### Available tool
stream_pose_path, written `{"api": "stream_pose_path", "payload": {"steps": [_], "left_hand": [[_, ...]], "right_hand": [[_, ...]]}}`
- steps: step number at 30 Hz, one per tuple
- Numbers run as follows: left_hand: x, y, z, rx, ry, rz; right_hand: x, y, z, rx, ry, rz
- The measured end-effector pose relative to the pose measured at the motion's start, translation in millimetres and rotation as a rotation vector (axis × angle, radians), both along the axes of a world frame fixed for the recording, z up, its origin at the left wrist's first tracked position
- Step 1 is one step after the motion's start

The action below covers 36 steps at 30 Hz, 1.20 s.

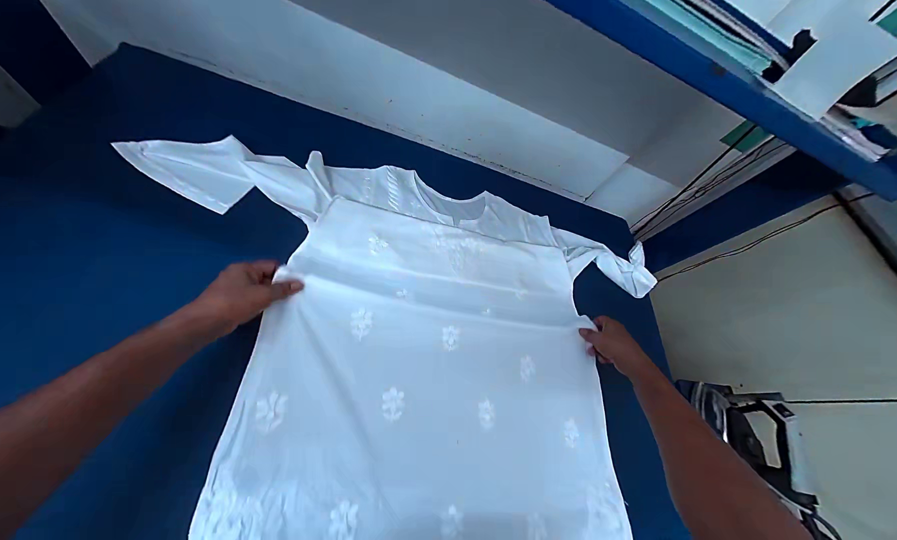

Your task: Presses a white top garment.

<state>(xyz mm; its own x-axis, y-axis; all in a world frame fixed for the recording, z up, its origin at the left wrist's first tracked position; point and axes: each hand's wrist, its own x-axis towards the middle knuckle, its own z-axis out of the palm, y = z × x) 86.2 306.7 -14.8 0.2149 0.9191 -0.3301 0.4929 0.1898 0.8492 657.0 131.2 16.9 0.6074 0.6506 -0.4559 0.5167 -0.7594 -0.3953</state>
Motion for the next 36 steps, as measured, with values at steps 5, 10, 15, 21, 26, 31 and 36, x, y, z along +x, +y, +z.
{"api": "stream_pose_path", "payload": {"steps": [5,10,15,21,26,31,36], "left_hand": [[35.5,88.4,25.6,0.279,0.127,0.037],[63.2,38.3,51.8,0.493,0.494,-0.043],[51.3,-126.6,-48.5,0.777,0.611,-0.428],[-4.5,-169.0,-69.4,0.708,0.78,-0.203],[-3.0,-191.7,-46.4,0.804,0.721,-0.275],[-29.1,-207.8,-74.4,0.747,0.783,-0.304],[-26.5,-203.3,-77.0,0.763,0.743,-0.296]], "right_hand": [[8.9,69.7,21.3,0.446,-0.017,-0.033],[-45.5,37.4,26.5,0.473,-0.398,0.277],[-114.8,-79.7,-90.0,0.395,-0.504,0.605],[-46.3,-144.5,-99.4,0.341,-0.584,0.452],[-80.1,-165.0,-80.3,0.393,-0.588,0.46],[-36.7,-207.2,-105.5,0.331,-0.633,0.447],[-10.7,-224.5,-104.7,0.276,-0.647,0.413]]}}
